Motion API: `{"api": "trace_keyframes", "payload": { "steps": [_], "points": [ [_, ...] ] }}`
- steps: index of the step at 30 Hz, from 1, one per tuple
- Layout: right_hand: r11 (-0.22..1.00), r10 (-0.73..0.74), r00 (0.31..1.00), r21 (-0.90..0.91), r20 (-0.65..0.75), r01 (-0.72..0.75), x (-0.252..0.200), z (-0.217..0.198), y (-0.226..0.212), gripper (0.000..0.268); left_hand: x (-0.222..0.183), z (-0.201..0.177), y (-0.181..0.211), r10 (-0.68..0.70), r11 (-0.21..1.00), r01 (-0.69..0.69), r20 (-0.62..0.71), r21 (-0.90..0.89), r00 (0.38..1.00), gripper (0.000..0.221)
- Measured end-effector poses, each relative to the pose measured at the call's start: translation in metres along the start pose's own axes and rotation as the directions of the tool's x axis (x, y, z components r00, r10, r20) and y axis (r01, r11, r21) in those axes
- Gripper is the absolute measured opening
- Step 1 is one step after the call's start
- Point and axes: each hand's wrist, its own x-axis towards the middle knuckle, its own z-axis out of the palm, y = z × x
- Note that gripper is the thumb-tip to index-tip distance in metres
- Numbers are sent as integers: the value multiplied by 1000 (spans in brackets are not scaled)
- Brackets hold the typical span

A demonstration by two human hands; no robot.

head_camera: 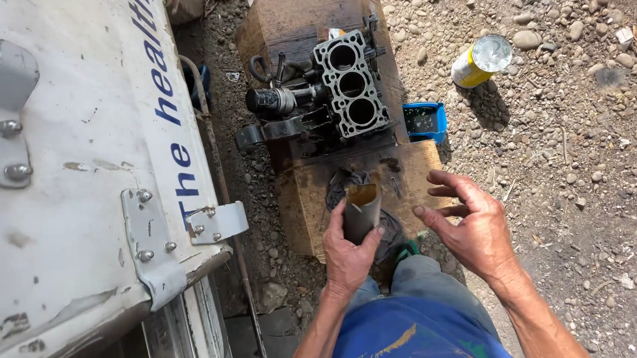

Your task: Inserting and adjusting cylinder liners in an engine block

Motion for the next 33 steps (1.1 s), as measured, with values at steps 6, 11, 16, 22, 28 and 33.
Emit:
{"api": "trace_keyframes", "payload": {
  "steps": [6,11,16,22,28,33],
  "points": [
    [976,209,950,7,230,-216,-16,-19,40,81,-20,28,25,-65,929,78,47,-362,997,68],
    [881,204,892,321,403,-346,-27,-22,63,85,-51,63,11,-136,867,148,60,-477,989,66],
    [850,138,859,385,494,-359,-39,-34,88,89,-85,82,-1,-228,838,220,47,-498,973,65],
    [845,125,820,374,558,-383,-48,-46,124,65,-107,126,-26,-339,823,243,-101,-513,935,47],
    [858,18,781,391,625,-332,-47,-61,112,68,-105,139,4,-43,969,-12,-215,-246,976,42],
    [683,65,762,528,644,-505,-34,-60,118,75,-81,149,1,24,996,-42,-233,-73,972,75]
  ]
}}
